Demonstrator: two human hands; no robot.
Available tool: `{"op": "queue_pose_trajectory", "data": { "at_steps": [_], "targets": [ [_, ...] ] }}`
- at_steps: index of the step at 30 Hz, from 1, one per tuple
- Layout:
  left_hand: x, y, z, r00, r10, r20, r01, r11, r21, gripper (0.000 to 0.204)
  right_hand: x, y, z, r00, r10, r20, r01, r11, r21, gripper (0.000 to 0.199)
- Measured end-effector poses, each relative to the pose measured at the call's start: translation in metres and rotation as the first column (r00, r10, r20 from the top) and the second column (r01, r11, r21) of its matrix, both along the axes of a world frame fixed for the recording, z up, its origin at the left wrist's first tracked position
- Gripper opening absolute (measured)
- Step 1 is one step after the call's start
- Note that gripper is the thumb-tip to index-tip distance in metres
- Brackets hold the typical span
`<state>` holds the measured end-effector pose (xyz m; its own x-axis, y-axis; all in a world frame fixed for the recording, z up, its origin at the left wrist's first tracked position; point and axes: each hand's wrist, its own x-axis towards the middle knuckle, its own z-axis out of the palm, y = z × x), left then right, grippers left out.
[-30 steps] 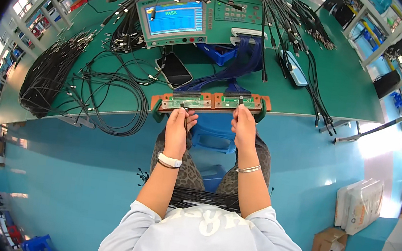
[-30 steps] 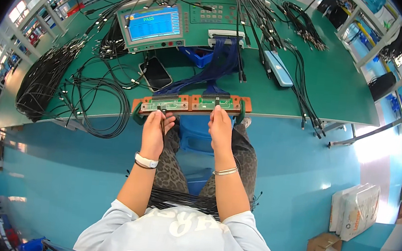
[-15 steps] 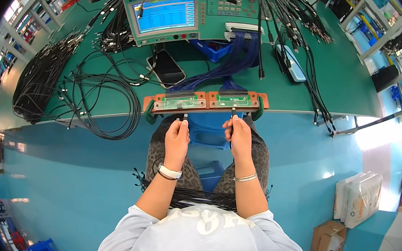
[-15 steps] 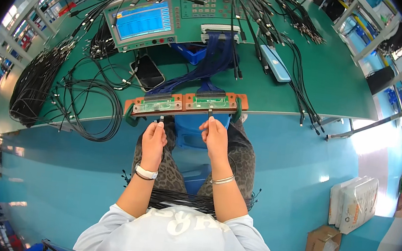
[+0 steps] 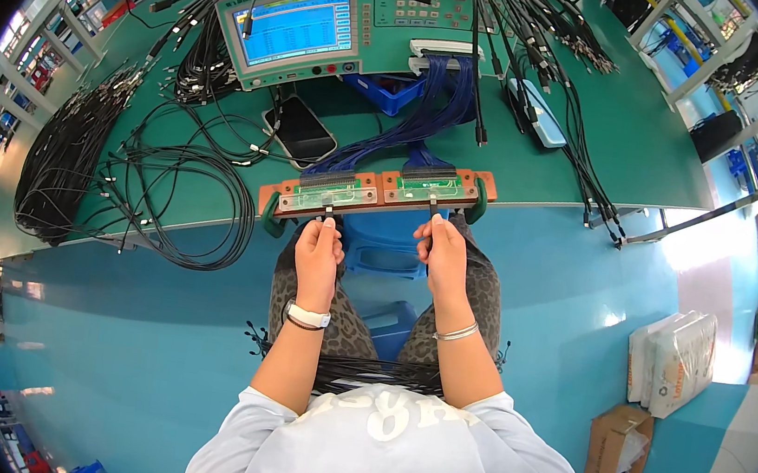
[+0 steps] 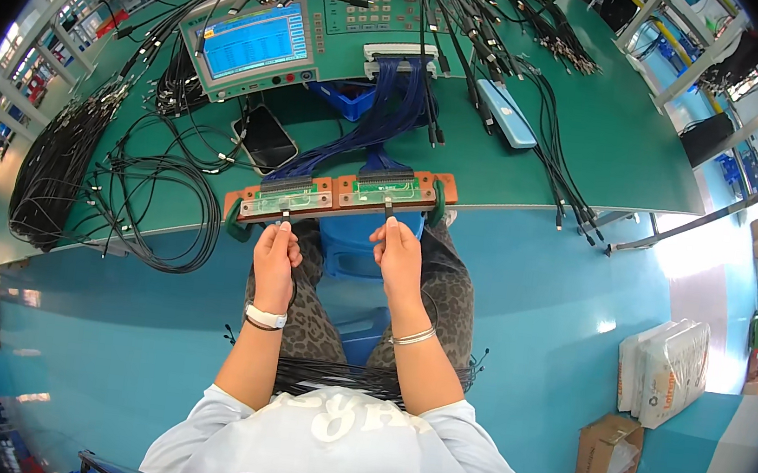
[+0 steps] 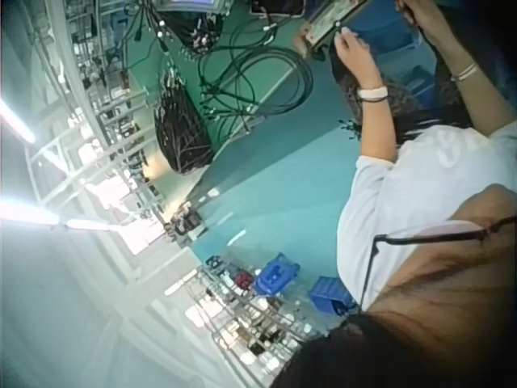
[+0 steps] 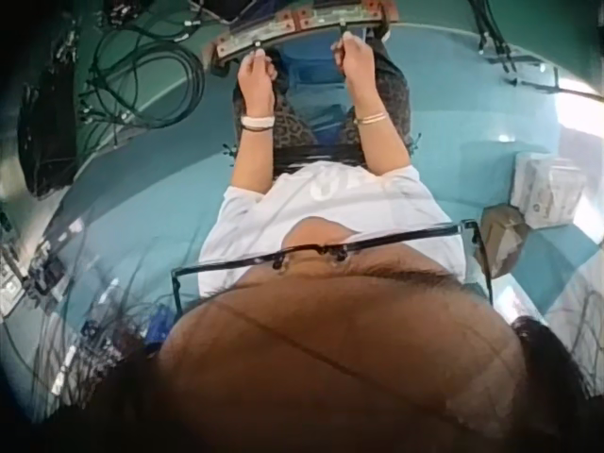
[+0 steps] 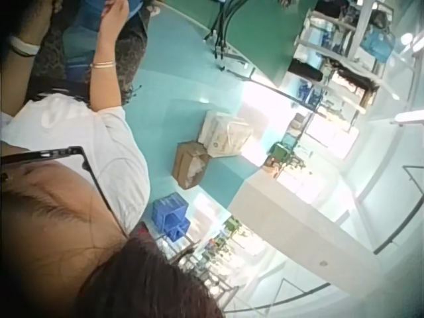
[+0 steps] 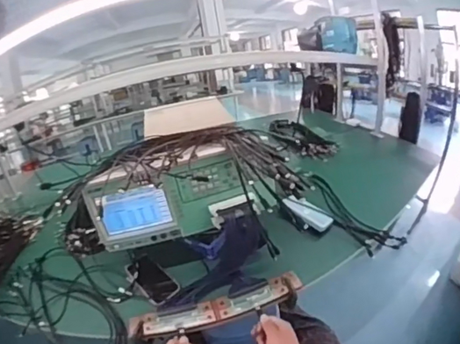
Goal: The person tests wiring harnesses on a specialized electronic testing board by hand.
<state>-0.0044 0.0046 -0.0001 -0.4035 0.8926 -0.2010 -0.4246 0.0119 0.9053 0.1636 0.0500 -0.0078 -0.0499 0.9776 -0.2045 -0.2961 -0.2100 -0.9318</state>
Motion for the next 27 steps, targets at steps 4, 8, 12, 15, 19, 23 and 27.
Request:
{"op": "queue_pose_trajectory", "data": {
  "at_steps": [4,8,12,15,19,23,27],
  "targets": [
    [0.0,0.001,0.0,1.0,0.001,0.0,-0.001,1.0,0.005,0.027,-0.004,0.0,0.001,0.999,-0.038,0.03,0.038,0.999,0.003,0.029],
    [0.003,0.001,-0.001,1.0,0.024,0.013,-0.024,1.0,0.016,0.027,-0.005,0.004,0.01,0.991,-0.086,-0.105,0.081,0.995,-0.055,0.031],
    [0.008,0.004,-0.002,0.997,0.071,0.016,-0.072,0.997,0.019,0.026,-0.007,0.006,0.009,0.996,-0.06,-0.068,0.058,0.998,-0.031,0.029],
    [0.008,0.007,0.0,0.994,0.106,0.02,-0.106,0.994,0.022,0.025,0.007,0.009,0.017,0.966,0.002,0.258,0.005,1.0,-0.027,0.028],
    [-0.002,0.005,0.006,0.998,0.056,0.021,-0.055,0.997,-0.054,0.026,0.043,-0.001,0.016,0.894,-0.238,0.38,0.155,0.959,0.236,0.028],
    [-0.071,-0.043,0.011,0.603,-0.079,-0.794,-0.029,0.992,-0.121,0.024,0.133,-0.037,0.024,0.7,-0.6,0.386,0.467,0.795,0.388,0.019],
    [-0.173,-0.141,0.005,0.591,-0.034,-0.806,-0.383,0.867,-0.318,0.024,0.318,-0.114,0.005,0.269,-0.787,0.556,0.788,0.511,0.343,0.031]
  ]
}}
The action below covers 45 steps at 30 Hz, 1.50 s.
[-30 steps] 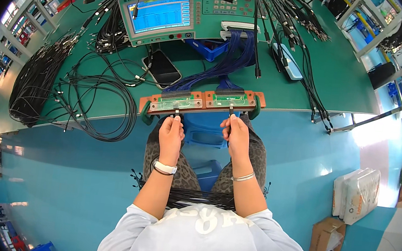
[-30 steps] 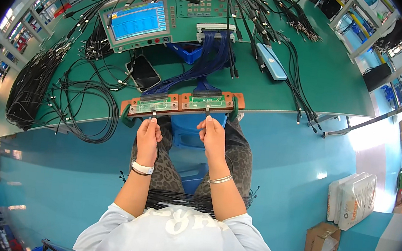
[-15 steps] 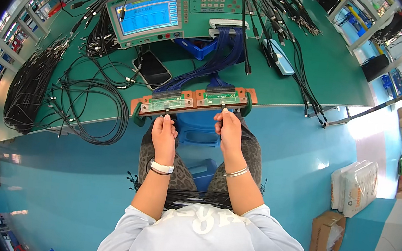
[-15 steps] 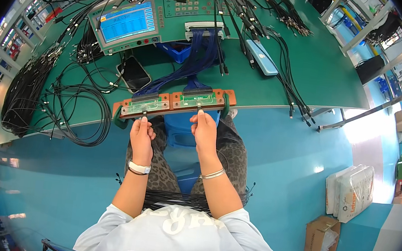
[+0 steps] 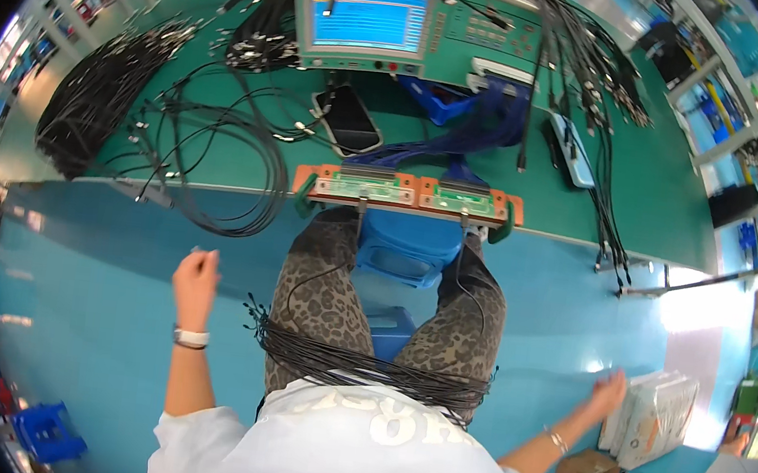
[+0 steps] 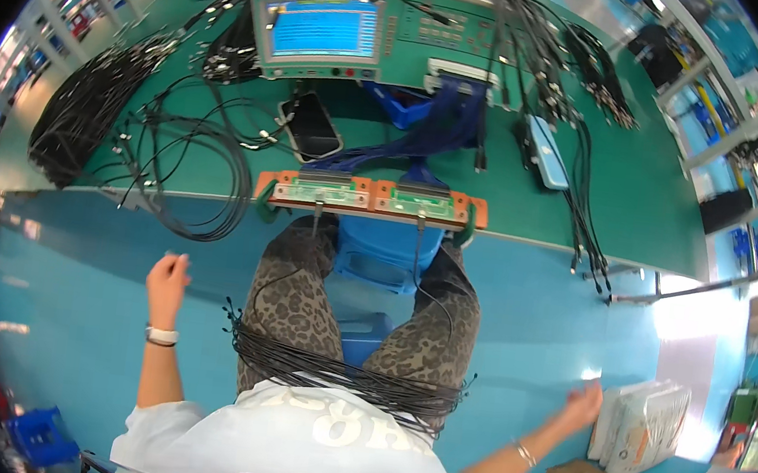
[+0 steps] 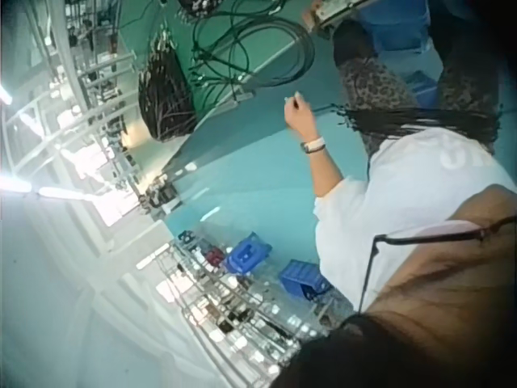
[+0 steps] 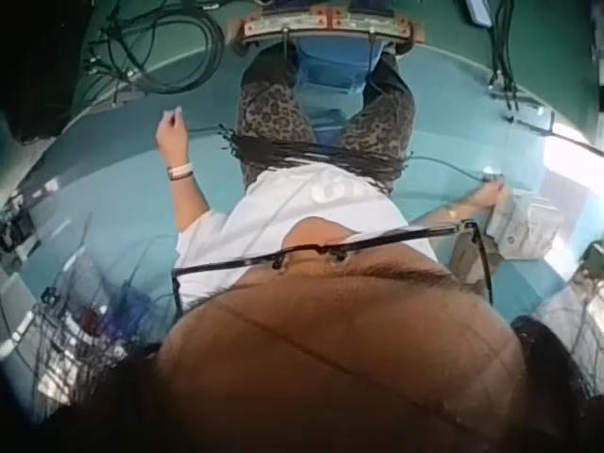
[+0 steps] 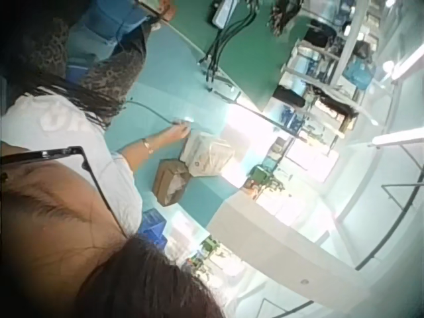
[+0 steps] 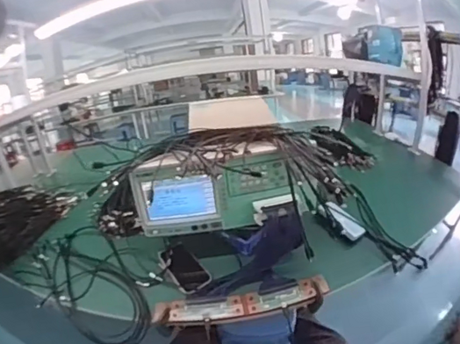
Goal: The person tests wiring harnesses on a specialized electronic testing board by hand.
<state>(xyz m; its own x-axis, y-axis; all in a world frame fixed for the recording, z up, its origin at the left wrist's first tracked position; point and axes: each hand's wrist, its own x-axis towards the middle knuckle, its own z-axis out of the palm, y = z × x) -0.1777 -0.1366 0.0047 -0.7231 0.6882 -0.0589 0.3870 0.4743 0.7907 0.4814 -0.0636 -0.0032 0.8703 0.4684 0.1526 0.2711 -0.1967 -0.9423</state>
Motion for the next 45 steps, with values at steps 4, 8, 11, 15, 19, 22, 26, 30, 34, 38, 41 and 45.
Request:
{"op": "queue_pose_trajectory", "data": {
  "at_steps": [4,8,11,15,19,22,26,30,34,38,41,45],
  "targets": [
    [-0.06,-0.081,-0.047,0.684,-0.044,-0.728,-0.185,0.955,-0.231,0.034,0.093,-0.081,0.0,0.824,0.516,0.234,0.153,0.195,-0.969,0.035],
    [-0.014,-0.041,0.003,0.977,0.191,0.1,-0.194,0.981,0.024,0.051,0.073,-0.06,0.012,0.733,0.623,0.272,-0.005,0.406,-0.914,0.036],
    [0.003,0.029,0.012,0.95,0.049,0.308,-0.072,0.995,0.063,0.055,-0.035,0.008,0.039,0.769,0.637,0.05,-0.303,0.432,-0.849,0.034],
    [0.007,0.072,0.011,0.886,0.107,0.451,-0.177,0.978,0.115,0.052,-0.105,0.022,0.026,0.496,0.868,0.006,-0.643,0.372,-0.67,0.03],
    [-0.001,0.076,0.0,0.785,0.056,0.617,-0.255,0.937,0.238,0.046,-0.156,0.007,0.039,0.343,0.937,-0.067,-0.751,0.231,-0.619,0.03],
    [0.012,0.063,0.019,0.626,-0.22,0.748,-0.296,0.82,0.489,0.042,-0.185,-0.001,0.043,0.107,0.907,-0.407,-0.986,0.046,-0.158,0.033],
    [0.077,0.025,0.058,0.432,-0.7,0.568,-0.202,0.539,0.818,0.036,-0.276,-0.006,0.035,-0.648,0.655,-0.389,-0.641,-0.193,0.742,0.065],
    [0.121,-0.006,0.062,0.47,-0.779,0.414,0.399,0.606,0.688,0.03,-0.36,0.008,0.09,-0.757,0.585,-0.291,-0.455,-0.153,0.877,0.077],
    [0.101,-0.007,0.052,0.66,-0.513,0.549,0.004,0.733,0.68,0.03,-0.344,0.05,0.104,-0.802,0.597,0.007,-0.099,-0.144,0.985,0.073],
    [0.087,-0.012,0.058,0.614,-0.504,0.608,-0.127,0.697,0.706,0.028,-0.343,0.054,0.089,-0.694,0.686,-0.219,-0.545,-0.302,0.782,0.063],
    [0.119,-0.013,0.073,0.39,-0.864,0.319,0.579,0.5,0.644,0.019,-0.375,0.018,0.088,-0.622,0.579,-0.527,-0.736,-0.204,0.645,0.053],
    [0.141,0.0,0.069,0.401,-0.864,0.306,0.615,0.501,0.609,0.018,-0.364,0.03,0.1,-0.77,0.505,-0.389,-0.433,0.034,0.901,0.044]
  ]
}}
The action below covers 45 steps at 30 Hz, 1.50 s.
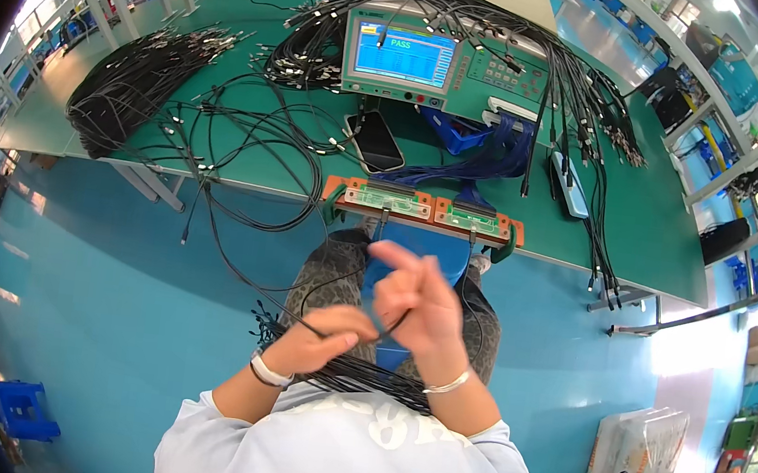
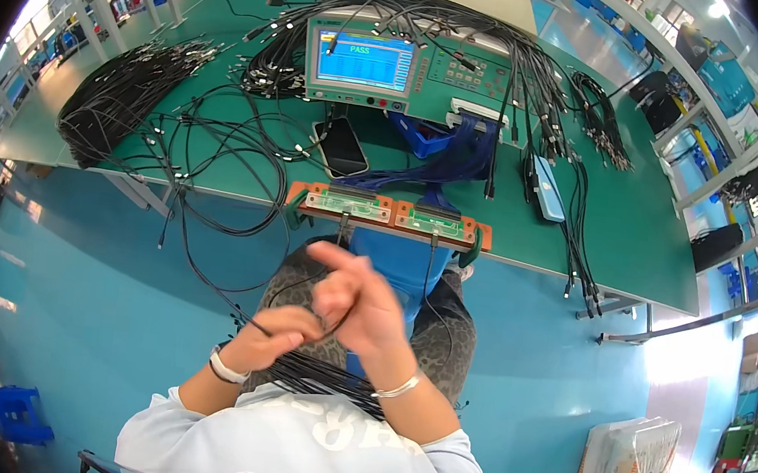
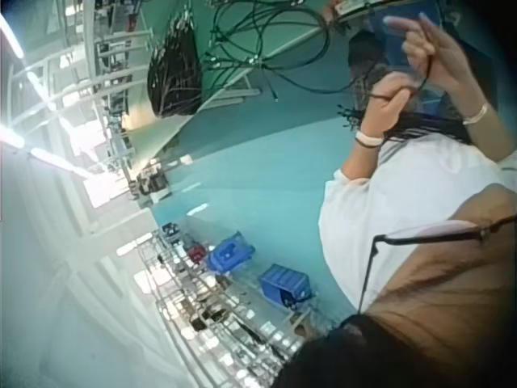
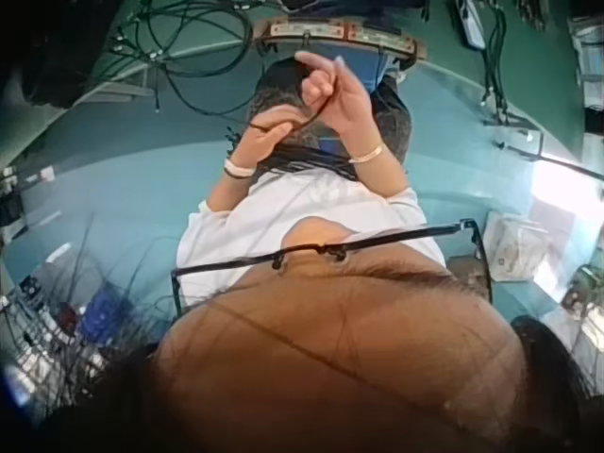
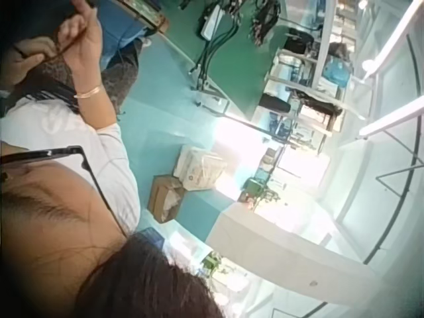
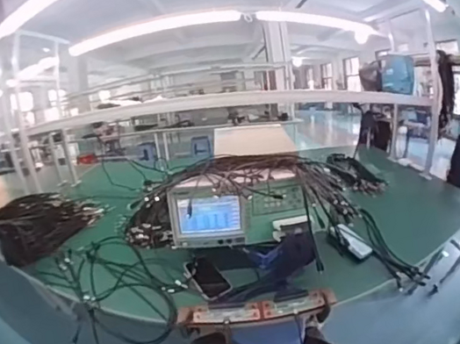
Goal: The person tests wiring harnesses on a specialized electronic testing board by hand.
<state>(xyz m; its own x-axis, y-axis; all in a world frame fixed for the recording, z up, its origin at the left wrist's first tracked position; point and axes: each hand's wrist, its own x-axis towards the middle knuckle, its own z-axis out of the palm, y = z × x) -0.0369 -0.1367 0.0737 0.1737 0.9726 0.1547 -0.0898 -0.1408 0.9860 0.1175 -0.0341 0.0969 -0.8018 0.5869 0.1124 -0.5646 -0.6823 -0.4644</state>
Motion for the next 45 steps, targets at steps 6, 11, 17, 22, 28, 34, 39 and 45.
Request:
{"op": "queue_pose_trajectory", "data": {
  "at_steps": [6,11,17,22,28,34,39,45],
  "targets": [
    [-0.075,0.024,-0.006,-0.043,0.328,0.944,-0.204,0.922,-0.33,0.01,0.103,0.012,0.029,0.747,-0.163,-0.644,0.457,0.83,0.319,0.031],
    [-0.164,0.02,-0.052,-0.09,0.432,0.897,-0.278,0.854,-0.439,0.018,0.245,-0.012,0.02,0.622,-0.657,-0.425,0.76,0.637,0.127,0.025],
    [-0.167,0.023,-0.029,-0.002,0.765,0.644,-0.653,0.487,-0.58,0.021,0.351,-0.055,-0.028,0.058,-0.992,0.111,0.962,0.026,-0.272,0.023],
    [-0.166,0.014,-0.004,-0.118,0.79,0.602,-0.705,0.361,-0.611,0.024,0.4,-0.082,-0.06,-0.025,-0.985,0.168,0.962,-0.07,-0.263,0.025],
    [-0.131,0.021,0.012,0.267,0.942,0.201,-0.944,0.298,-0.139,0.031,0.38,-0.067,-0.049,-0.441,-0.804,0.399,0.897,-0.411,0.162,0.026],
    [-0.138,0.017,-0.001,0.239,0.96,0.144,-0.965,0.252,-0.076,0.032,0.385,-0.052,-0.046,-0.388,-0.829,0.404,0.922,-0.345,0.178,0.028],
    [-0.178,-0.007,-0.026,0.054,0.941,0.334,-0.956,0.145,-0.253,0.033,0.442,-0.085,-0.077,-0.377,-0.858,0.35,0.916,-0.4,0.007,0.03],
    [-0.19,-0.024,-0.048,-0.086,0.896,0.436,-0.892,0.125,-0.434,0.034,0.442,-0.098,-0.08,-0.513,-0.747,0.424,0.856,-0.485,0.182,0.032]
  ]
}}
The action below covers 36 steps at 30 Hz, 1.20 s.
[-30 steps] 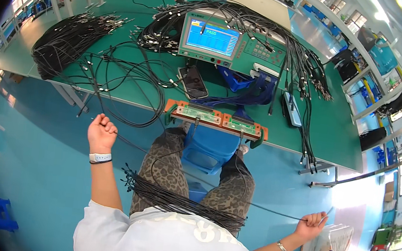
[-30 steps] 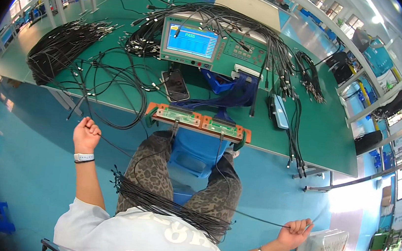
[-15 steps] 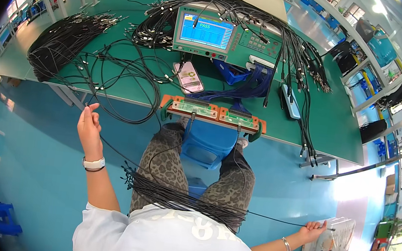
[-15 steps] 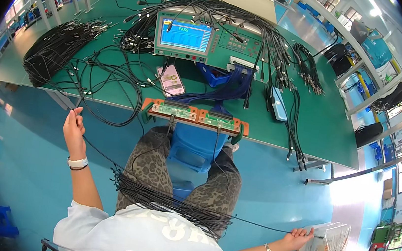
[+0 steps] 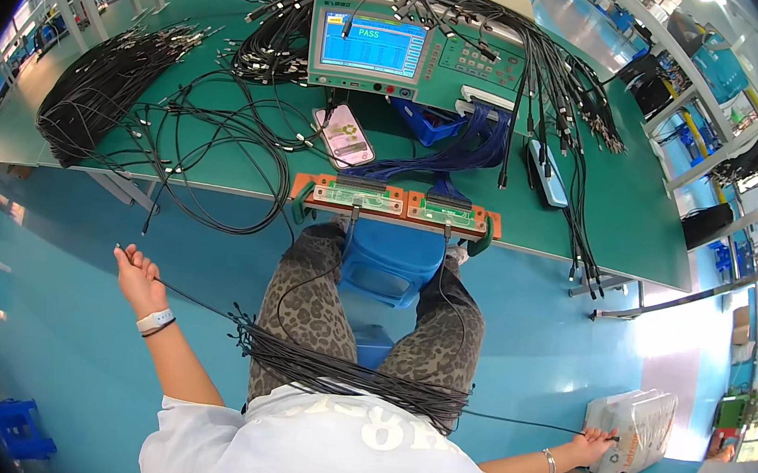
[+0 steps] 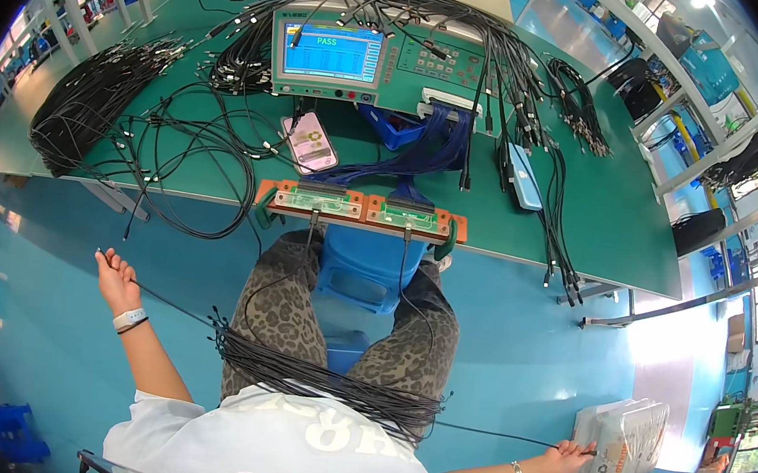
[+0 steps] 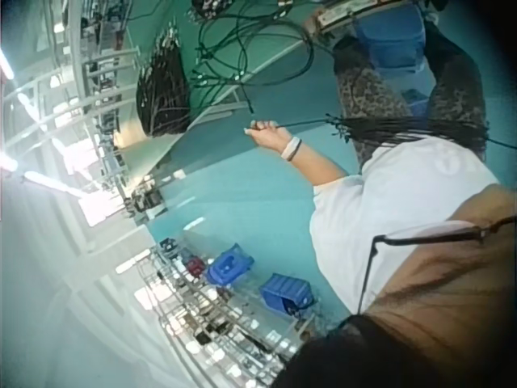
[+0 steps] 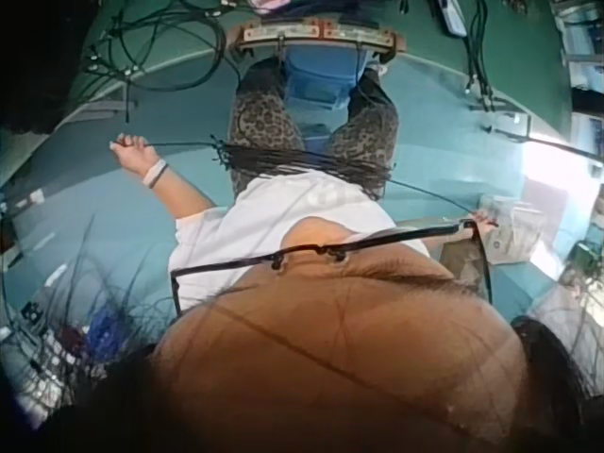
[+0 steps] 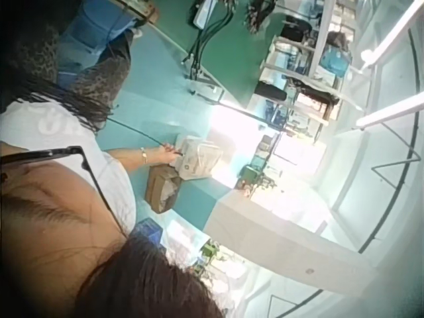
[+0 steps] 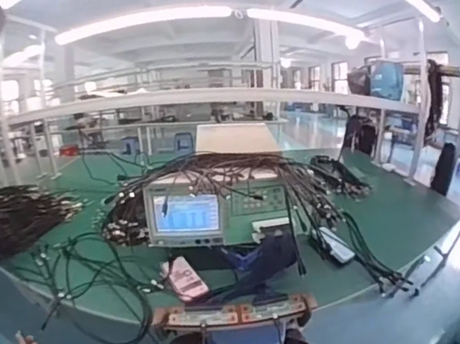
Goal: The person tests wiring harnesses on a specialized electronic testing board by hand.
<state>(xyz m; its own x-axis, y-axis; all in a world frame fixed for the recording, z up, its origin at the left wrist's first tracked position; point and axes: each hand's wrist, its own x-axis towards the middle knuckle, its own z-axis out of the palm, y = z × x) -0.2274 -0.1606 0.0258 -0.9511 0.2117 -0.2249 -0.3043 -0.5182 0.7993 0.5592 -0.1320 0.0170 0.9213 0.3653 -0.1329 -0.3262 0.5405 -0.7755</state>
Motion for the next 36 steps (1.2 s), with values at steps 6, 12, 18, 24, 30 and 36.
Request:
{"op": "queue_pose_trajectory", "data": {
  "at_steps": [6,12,18,24,30,36],
  "targets": [
    [0.107,0.063,0.012,0.774,-0.604,-0.192,0.512,0.774,-0.372,0.027,-0.118,0.079,0.007,0.799,0.588,0.127,-0.511,0.774,-0.374,0.021],
    [0.185,0.123,-0.017,0.475,-0.86,-0.186,0.742,0.505,-0.44,0.026,-0.304,0.142,-0.009,0.336,0.941,0.038,-0.846,0.319,-0.427,0.018],
    [0.208,0.151,-0.011,0.561,-0.822,-0.097,0.753,0.556,-0.352,0.026,-0.376,0.188,-0.008,0.193,0.981,-0.011,-0.945,0.183,-0.272,0.02],
    [0.217,0.172,-0.004,0.551,-0.835,0.017,0.833,0.548,-0.084,0.026,-0.387,0.201,-0.003,0.122,0.992,0.008,-0.959,0.12,-0.256,0.021],
    [0.214,0.17,-0.01,0.436,-0.899,0.044,0.897,0.431,-0.093,0.028,-0.395,0.174,-0.005,0.134,0.991,-0.028,-0.945,0.119,-0.306,0.022],
    [0.228,0.152,-0.021,0.387,-0.92,0.063,0.902,0.364,-0.231,0.029,-0.388,0.177,-0.006,0.118,0.992,-0.033,-0.872,0.087,-0.482,0.023]
  ]
}}
